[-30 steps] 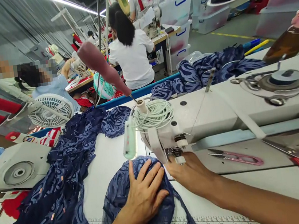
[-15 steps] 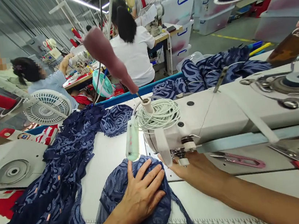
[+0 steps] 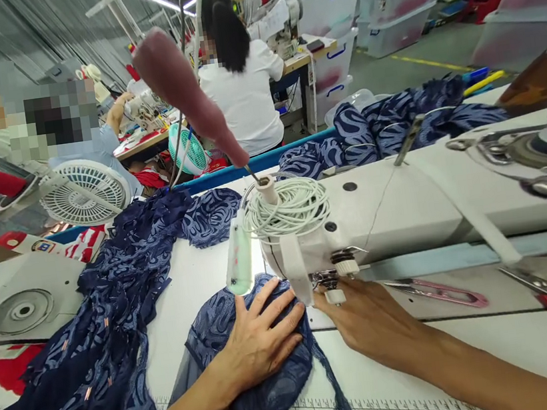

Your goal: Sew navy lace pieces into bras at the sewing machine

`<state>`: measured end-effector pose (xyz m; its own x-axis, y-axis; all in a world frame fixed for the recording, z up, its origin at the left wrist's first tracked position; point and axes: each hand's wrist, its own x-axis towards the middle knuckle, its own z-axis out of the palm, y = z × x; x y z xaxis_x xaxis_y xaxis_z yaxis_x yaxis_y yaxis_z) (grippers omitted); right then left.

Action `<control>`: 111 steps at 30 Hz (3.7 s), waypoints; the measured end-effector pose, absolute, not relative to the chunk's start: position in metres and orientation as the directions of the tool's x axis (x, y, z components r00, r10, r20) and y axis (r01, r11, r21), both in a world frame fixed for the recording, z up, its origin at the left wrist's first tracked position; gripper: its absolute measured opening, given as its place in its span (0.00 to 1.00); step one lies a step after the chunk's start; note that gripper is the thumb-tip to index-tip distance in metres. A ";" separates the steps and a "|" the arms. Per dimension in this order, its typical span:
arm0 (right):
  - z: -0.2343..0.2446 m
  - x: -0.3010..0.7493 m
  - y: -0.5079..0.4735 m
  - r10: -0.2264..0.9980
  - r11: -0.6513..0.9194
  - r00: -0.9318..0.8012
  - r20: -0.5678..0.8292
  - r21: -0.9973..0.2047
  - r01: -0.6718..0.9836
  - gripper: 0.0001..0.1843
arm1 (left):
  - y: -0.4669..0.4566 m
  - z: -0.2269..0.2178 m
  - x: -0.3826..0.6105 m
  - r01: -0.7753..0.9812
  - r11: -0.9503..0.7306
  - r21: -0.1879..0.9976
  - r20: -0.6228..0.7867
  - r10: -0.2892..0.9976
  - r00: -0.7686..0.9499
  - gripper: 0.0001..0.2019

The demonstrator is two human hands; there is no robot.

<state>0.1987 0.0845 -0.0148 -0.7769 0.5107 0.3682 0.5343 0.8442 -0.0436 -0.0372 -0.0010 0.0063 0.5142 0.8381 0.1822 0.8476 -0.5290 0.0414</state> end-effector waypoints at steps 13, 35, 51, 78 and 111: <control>-0.016 0.204 0.082 0.393 0.883 -0.729 0.561 -0.010 0.468 0.19 | 0.010 0.004 -0.023 0.891 -0.444 0.097 0.207 0.884 0.418 0.17; -0.021 0.205 0.081 0.452 0.879 -0.703 0.550 -0.141 0.455 0.17 | 0.019 0.008 -0.022 0.884 -0.455 0.112 0.222 0.878 0.424 0.18; -0.004 0.197 0.073 0.428 0.904 -0.699 0.574 -0.251 0.347 0.13 | -0.016 0.000 0.000 0.878 -0.329 0.348 0.417 0.893 0.170 0.14; -0.001 0.206 0.069 0.416 0.903 -0.779 0.468 -0.311 0.296 0.11 | 0.019 0.008 -0.020 0.831 -0.556 -0.014 0.451 0.739 0.502 0.16; -0.001 0.207 0.066 0.405 0.913 -0.746 0.529 -0.280 0.297 0.14 | 0.014 0.003 -0.003 0.868 -0.497 0.010 0.454 0.775 0.439 0.13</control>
